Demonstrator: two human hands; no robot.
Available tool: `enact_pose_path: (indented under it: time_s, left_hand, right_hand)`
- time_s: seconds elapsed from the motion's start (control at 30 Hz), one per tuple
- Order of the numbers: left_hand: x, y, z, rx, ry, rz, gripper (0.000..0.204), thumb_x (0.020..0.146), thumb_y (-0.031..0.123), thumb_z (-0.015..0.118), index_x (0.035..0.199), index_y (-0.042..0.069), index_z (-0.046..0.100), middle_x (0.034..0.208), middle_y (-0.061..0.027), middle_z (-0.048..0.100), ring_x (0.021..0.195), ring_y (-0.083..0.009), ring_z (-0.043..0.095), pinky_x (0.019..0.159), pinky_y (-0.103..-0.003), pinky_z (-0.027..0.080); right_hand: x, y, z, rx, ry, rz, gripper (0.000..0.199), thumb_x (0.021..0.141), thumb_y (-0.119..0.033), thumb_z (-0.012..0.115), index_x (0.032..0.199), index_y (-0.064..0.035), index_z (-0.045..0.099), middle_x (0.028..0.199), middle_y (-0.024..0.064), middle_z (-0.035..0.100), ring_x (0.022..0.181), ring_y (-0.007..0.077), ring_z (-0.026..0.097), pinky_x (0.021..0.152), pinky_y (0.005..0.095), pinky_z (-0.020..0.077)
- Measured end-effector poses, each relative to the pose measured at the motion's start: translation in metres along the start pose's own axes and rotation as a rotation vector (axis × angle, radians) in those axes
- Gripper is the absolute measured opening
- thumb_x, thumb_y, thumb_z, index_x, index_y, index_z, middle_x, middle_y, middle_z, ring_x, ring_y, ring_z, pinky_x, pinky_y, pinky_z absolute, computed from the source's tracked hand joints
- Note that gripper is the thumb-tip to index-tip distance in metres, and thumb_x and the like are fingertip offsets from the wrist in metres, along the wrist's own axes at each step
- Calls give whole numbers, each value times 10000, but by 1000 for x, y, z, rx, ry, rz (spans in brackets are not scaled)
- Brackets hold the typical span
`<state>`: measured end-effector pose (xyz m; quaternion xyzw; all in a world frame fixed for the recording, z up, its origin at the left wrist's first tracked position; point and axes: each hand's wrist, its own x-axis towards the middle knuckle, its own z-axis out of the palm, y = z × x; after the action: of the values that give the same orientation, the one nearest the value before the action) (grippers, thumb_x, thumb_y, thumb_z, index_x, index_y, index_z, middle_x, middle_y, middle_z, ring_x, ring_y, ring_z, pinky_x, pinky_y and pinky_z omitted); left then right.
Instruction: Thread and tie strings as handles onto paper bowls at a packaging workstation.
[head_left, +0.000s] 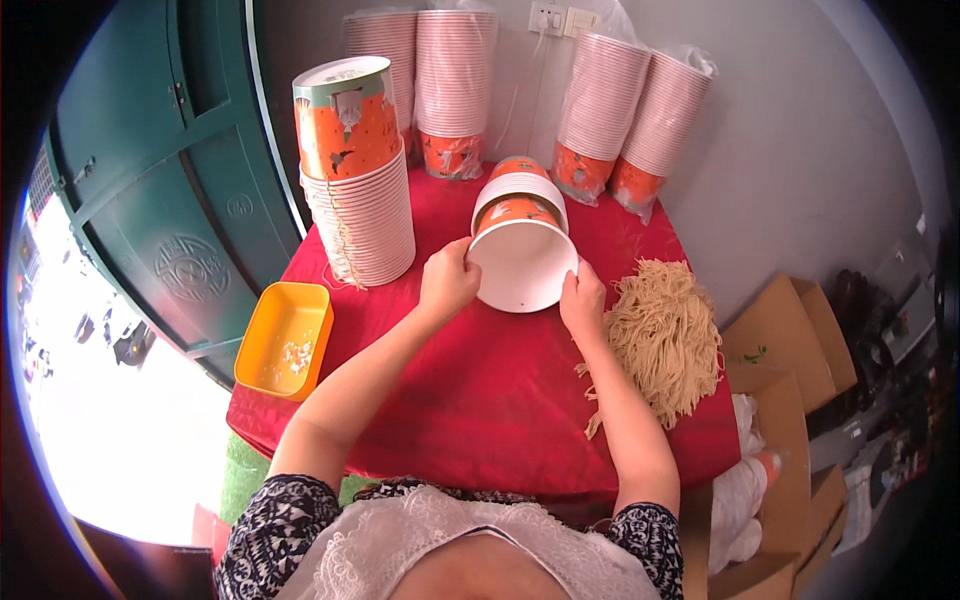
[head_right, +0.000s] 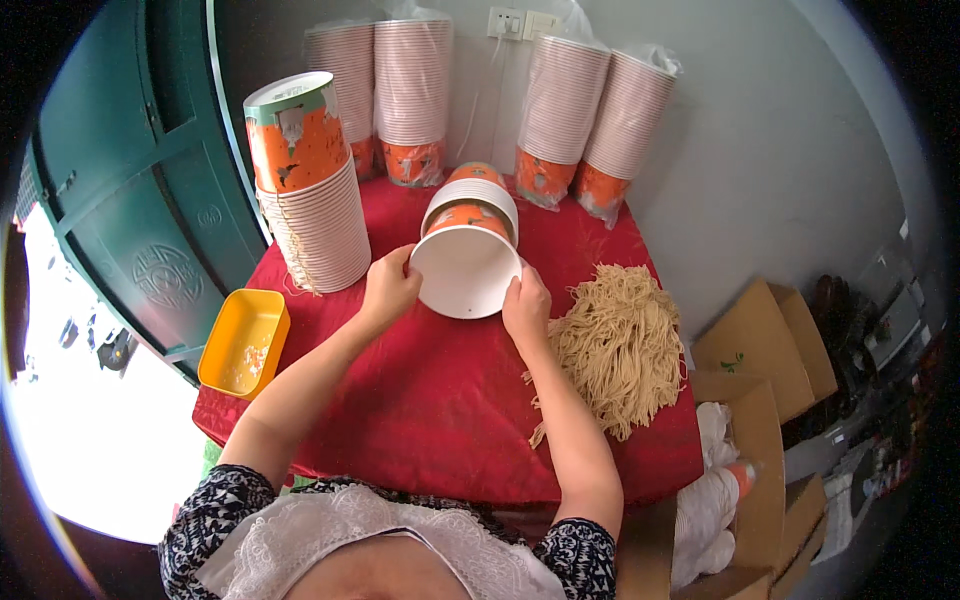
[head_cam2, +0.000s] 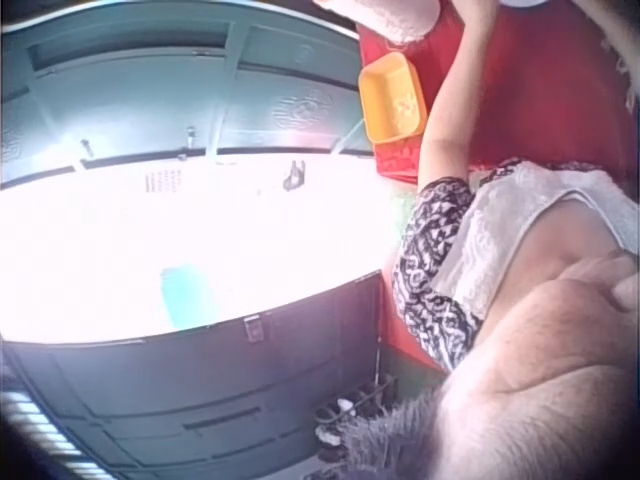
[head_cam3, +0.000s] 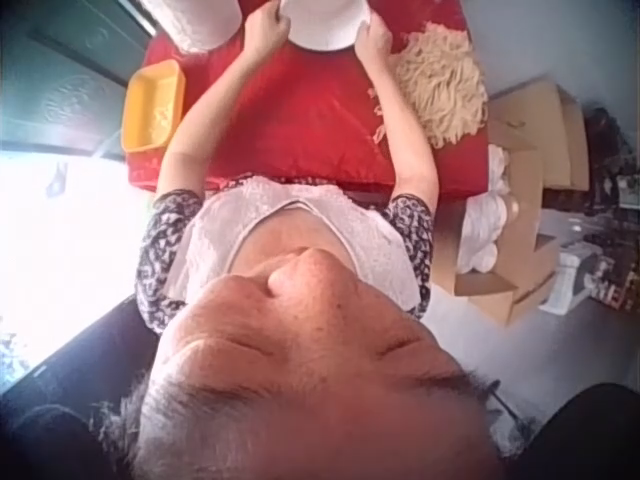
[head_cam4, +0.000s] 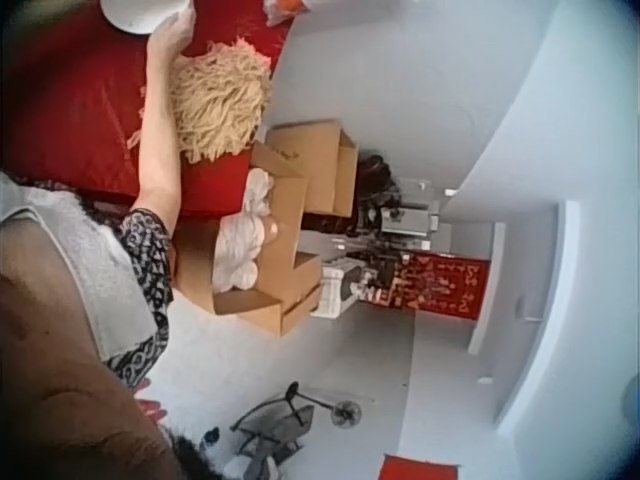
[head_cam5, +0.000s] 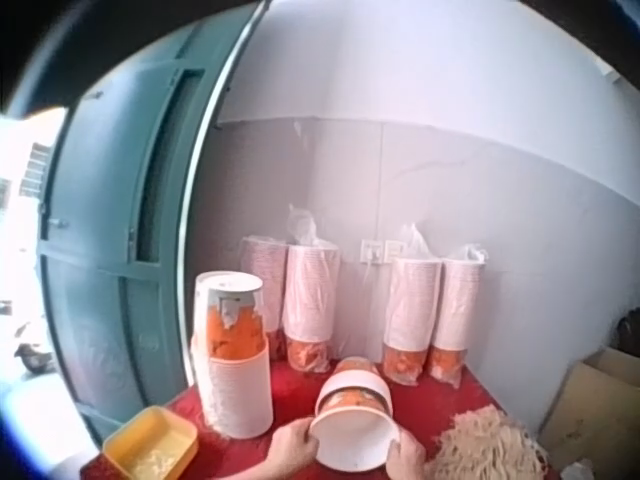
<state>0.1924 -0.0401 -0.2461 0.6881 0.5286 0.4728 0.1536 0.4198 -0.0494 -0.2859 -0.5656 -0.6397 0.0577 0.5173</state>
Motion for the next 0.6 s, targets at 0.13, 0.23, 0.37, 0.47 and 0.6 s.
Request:
enact_pose_path:
  time_s: [0.13,0.23,0.37,0.47,0.6]
  left_hand:
    - [-38,23,-48,-3,-171,6,405,734,148,594,1075,-52,681,1039,-252,681,926,-383,680,834,-449,539]
    - [-57,40,-88,-110,-184,200,378,730,73,585,1075,-55,671,1096,-193,674,889,-327,683,840,-398,551]
    - [-70,49,-117,122,-297,590,842,692,101,798,1438,51,411,1517,-242,329,1403,-422,343,1141,-505,346]
    - [-73,75,-123,343,-376,639,1095,630,334,890,1512,74,295,1572,-225,252,1484,-410,194,1210,-556,191]
    - [-78,66,-116,433,-455,647,1237,535,474,909,1513,52,281,1548,-193,312,1476,-380,238,1211,-570,180]
  right_hand:
    - [-17,-15,-29,135,13,-27,274,999,-123,492,1198,-1,634,1081,214,686,994,372,670,846,445,528]
    - [-18,-21,-38,165,29,-172,218,981,-84,553,1167,-55,662,962,160,689,899,332,683,781,399,541]
    - [-16,-47,-41,230,-116,-291,260,912,30,596,1144,-57,676,971,133,674,891,280,667,745,362,541]
    - [-14,-53,-37,291,-219,-328,253,909,36,600,1132,-52,682,979,121,671,897,268,661,764,354,540]
    - [-17,-70,-28,314,-266,-421,255,913,54,593,1144,-20,673,1032,112,677,921,230,666,795,327,538]
